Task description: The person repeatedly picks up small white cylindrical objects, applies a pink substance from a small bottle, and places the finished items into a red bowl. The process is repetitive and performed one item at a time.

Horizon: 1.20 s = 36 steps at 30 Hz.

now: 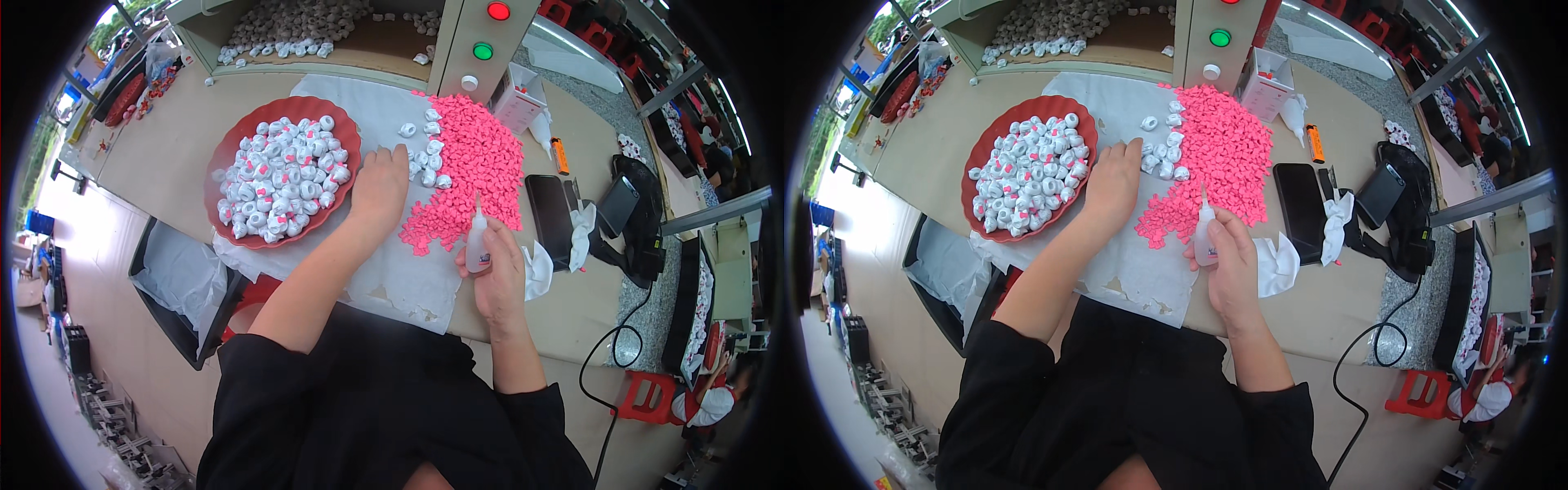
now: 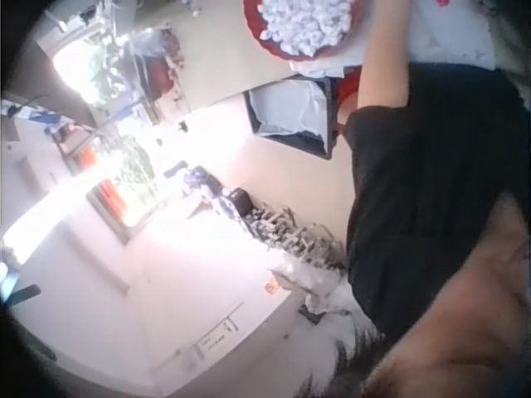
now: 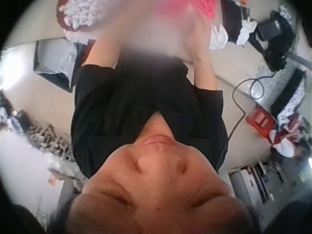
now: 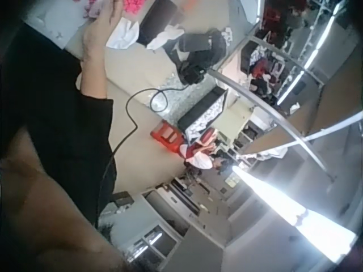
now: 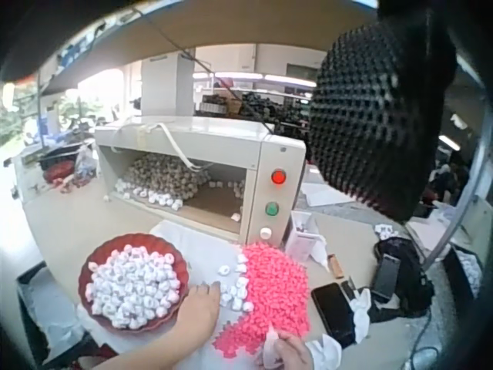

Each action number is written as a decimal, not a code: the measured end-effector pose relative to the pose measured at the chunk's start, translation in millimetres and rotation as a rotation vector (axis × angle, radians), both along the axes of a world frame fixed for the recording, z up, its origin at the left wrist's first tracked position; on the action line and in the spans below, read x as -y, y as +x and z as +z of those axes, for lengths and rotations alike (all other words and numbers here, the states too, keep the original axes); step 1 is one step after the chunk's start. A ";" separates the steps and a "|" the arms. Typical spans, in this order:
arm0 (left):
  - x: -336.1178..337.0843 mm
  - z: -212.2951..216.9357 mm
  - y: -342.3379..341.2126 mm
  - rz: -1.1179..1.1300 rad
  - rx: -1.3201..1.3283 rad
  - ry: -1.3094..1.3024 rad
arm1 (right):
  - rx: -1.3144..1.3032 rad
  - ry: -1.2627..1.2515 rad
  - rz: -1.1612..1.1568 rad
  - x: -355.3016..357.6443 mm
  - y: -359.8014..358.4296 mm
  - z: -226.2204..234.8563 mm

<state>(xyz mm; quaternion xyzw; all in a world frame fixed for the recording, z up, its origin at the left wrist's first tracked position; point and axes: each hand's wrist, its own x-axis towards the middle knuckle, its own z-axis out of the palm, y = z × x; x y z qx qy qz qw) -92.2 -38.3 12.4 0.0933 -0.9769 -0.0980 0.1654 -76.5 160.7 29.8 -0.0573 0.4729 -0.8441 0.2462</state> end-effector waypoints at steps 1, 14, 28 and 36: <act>0.6 3.4 0.3 0.016 0.065 0.012 | -0.014 0.002 -0.011 0.0 1.0 0.8; -18.2 -12.9 90.1 -0.242 -0.099 1.894 | -0.059 -0.220 -0.124 -0.8 -0.2 -3.8; -28.8 -10.7 94.1 -0.303 -0.196 1.773 | -0.715 0.253 -0.150 4.6 15.9 -15.1; -29.3 -13.4 93.9 -0.270 -0.188 1.688 | -0.909 0.349 -0.149 5.3 16.0 -13.0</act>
